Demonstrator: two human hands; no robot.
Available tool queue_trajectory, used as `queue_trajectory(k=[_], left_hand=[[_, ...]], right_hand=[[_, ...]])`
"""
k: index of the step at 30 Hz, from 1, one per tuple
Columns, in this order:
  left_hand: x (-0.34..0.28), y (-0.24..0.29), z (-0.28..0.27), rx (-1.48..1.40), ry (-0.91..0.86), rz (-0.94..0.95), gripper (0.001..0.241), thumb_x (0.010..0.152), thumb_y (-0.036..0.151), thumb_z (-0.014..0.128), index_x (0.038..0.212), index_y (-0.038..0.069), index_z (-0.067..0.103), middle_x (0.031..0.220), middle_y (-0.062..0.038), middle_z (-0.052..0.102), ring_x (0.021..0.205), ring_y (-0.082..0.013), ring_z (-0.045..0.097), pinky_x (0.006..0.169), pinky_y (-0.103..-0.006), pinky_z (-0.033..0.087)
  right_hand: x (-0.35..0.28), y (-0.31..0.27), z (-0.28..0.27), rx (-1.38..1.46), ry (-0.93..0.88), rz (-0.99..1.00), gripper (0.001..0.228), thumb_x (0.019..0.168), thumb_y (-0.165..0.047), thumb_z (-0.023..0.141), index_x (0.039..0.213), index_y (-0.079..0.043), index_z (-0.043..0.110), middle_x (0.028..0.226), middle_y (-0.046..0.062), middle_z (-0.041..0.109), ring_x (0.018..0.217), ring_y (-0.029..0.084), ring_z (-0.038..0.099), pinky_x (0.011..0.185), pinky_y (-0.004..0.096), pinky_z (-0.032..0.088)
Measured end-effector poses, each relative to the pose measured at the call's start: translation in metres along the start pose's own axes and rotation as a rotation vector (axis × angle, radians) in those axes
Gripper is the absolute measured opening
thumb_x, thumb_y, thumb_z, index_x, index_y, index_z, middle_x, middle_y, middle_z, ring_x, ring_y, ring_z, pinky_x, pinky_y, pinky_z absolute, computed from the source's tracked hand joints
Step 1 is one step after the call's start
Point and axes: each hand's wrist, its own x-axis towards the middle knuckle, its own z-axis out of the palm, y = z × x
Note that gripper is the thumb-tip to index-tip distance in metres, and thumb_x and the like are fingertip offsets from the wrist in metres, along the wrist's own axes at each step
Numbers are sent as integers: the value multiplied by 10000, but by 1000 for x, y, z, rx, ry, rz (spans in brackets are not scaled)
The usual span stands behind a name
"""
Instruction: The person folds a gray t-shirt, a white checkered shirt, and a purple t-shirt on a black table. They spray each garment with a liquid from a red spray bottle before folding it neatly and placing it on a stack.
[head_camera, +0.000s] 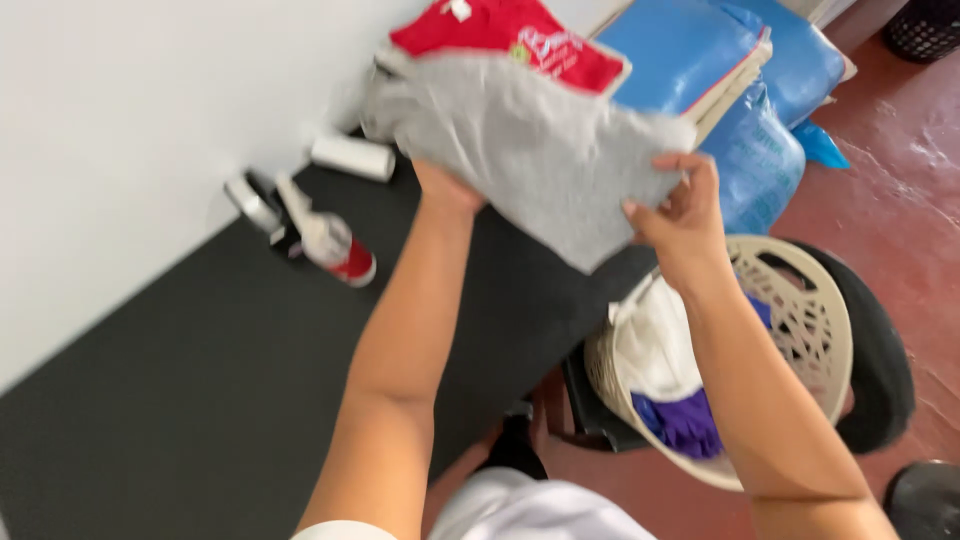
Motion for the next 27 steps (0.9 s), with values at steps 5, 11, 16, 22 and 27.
queue_trajectory(k=[5,11,16,22,27], left_hand=[[112,101,84,-28,-33,40,760,958,757,308,1547,280,354,1598,-192,378,1451,-473,368,1121,-699,342],[144,119,63,-81,-43,85,790,951,779,299,1552,273,381,1613,-171,369,1478,-453,349,1151,-701,311],[102,106,77,48,24,187,980,805,788,532,1572,201,366,1635,-188,342,1497,-427,346,1184,-617,340],[142,94,44,439,243,616,670,844,116,825,1410,56,471,1326,-277,554,1189,-442,608,876,-599,572],[56,46,59,496,293,800,793,852,62,775,1519,125,349,1089,-73,618,887,-146,613,671,-308,548]], right_hand=[[114,0,49,112,3,-261,589,921,108,698,1354,-157,401,1205,63,585,978,136,666,728,228,629],[174,124,76,23,123,-69,671,885,107,666,1451,-145,406,1325,118,458,1081,241,599,834,303,609],[179,134,85,-61,180,154,665,872,91,666,1453,-148,447,1400,166,417,1107,291,602,822,361,647],[163,129,87,-134,225,84,674,851,110,668,1439,-140,456,1384,122,401,968,222,612,810,283,599],[125,123,71,-358,209,77,516,845,16,729,1331,-109,607,1257,130,520,784,189,645,678,278,573]])
